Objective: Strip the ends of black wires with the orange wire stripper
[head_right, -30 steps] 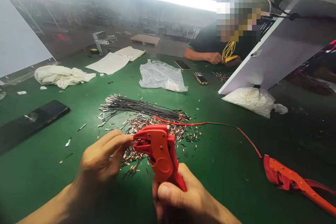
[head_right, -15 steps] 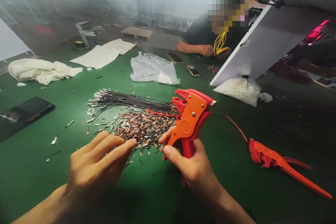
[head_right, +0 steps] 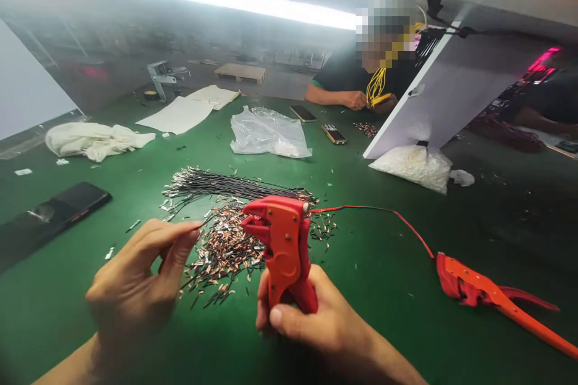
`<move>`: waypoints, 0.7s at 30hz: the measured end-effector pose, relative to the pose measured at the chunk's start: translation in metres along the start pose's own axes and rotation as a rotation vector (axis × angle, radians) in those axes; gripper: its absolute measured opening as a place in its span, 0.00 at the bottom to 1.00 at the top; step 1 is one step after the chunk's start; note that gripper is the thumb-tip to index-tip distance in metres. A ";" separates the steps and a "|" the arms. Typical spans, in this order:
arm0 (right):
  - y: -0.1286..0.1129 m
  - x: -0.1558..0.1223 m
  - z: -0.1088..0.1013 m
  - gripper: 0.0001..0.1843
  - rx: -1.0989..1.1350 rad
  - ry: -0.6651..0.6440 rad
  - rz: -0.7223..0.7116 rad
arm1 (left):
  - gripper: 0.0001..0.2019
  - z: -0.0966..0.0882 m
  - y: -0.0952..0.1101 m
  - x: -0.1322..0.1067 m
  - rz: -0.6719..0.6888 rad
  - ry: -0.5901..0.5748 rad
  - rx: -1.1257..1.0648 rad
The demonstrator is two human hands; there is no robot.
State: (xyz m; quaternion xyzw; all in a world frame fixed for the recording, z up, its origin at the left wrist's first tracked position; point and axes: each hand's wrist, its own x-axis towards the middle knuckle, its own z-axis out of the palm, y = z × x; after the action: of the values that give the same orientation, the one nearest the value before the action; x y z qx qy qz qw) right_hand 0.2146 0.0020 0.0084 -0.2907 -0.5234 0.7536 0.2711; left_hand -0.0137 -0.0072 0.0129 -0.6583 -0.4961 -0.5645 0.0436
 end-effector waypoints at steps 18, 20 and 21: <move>0.002 -0.004 0.003 0.18 -0.107 -0.096 0.108 | 0.15 -0.003 -0.009 -0.001 0.157 -0.157 -0.003; 0.001 -0.003 0.002 0.19 -0.108 -0.122 0.106 | 0.15 -0.003 -0.008 0.000 0.152 -0.165 -0.003; 0.001 -0.003 0.002 0.19 -0.111 -0.143 0.104 | 0.15 -0.003 -0.008 0.000 0.154 -0.167 -0.011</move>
State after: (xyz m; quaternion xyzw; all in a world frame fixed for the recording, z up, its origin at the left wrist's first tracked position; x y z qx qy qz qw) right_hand 0.2152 -0.0011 0.0084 -0.2776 -0.5667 0.7553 0.1768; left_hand -0.0213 -0.0045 0.0098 -0.7392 -0.4429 -0.5056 0.0417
